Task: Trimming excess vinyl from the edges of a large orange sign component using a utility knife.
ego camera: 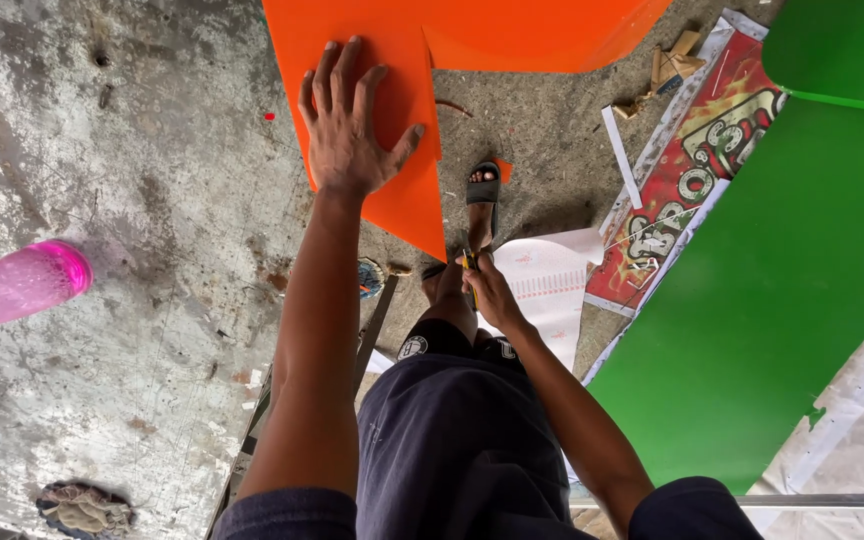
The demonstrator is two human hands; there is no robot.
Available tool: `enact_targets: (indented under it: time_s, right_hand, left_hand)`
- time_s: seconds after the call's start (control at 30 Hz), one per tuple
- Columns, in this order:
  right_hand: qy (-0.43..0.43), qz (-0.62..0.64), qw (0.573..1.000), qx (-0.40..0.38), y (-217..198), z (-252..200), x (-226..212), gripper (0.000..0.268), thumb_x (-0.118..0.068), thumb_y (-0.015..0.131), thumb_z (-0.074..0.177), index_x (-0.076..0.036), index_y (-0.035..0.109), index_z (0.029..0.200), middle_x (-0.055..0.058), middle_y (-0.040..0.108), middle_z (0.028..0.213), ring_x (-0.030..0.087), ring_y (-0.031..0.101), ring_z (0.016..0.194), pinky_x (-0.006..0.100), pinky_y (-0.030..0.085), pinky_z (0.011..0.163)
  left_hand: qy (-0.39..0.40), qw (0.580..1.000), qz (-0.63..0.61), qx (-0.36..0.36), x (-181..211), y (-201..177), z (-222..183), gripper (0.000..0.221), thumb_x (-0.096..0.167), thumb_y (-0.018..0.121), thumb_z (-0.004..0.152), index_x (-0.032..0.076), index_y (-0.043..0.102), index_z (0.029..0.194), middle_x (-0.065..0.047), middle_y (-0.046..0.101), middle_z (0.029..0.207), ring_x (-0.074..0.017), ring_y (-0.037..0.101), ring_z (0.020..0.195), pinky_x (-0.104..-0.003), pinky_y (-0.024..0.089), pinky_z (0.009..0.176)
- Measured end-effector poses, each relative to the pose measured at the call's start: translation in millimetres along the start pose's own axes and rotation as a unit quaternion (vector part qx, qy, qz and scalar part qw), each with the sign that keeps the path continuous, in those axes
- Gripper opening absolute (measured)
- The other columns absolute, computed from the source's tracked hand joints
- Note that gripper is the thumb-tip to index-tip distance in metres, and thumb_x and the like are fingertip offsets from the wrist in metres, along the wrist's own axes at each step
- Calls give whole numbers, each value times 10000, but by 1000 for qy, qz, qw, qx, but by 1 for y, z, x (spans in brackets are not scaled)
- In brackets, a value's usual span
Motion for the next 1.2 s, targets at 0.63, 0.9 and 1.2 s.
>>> enact_targets:
  time_s: [0.63,0.9,1.2]
  right_hand:
    - [-249,-81,949,-178,82,81,-62,332,-212,565,1086,-72,579,1385,97,623,1349,244,614,1276,375,487,1140]
    - [-319,-166,931,-56,77,84,-69,296,-341,630,1046,-79,693,1168,22,729,1134,214,688,1088,361,534,987]
    - [-131,-107,981,-96,64,82,-36,328,-422,607,1022,-100,665,990,24,681,879,208,667,858,345,496,800]
  left_hand:
    - [12,1000,2,23,2,-2,-1,704,750,546,981,182,579,1395,-81,331,1606,-315,263,1513,-584,234,1215]
    - [16,999,10,28,-1,2,-2,726,791,504,992,196,557,1405,-80,303,1606,-318,258,1514,-612,269,1219]
    - [6,1000,15,11,-2,3,-1,727,797,506,991,197,555,1399,-69,290,1615,-319,261,1517,-608,261,1221]
Point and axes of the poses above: each hand's wrist, its own z-axis towards the middle knuckle, its own y-axis out of the palm, x = y × z, the point moved 5 cm from there along z, towards the middle knuckle
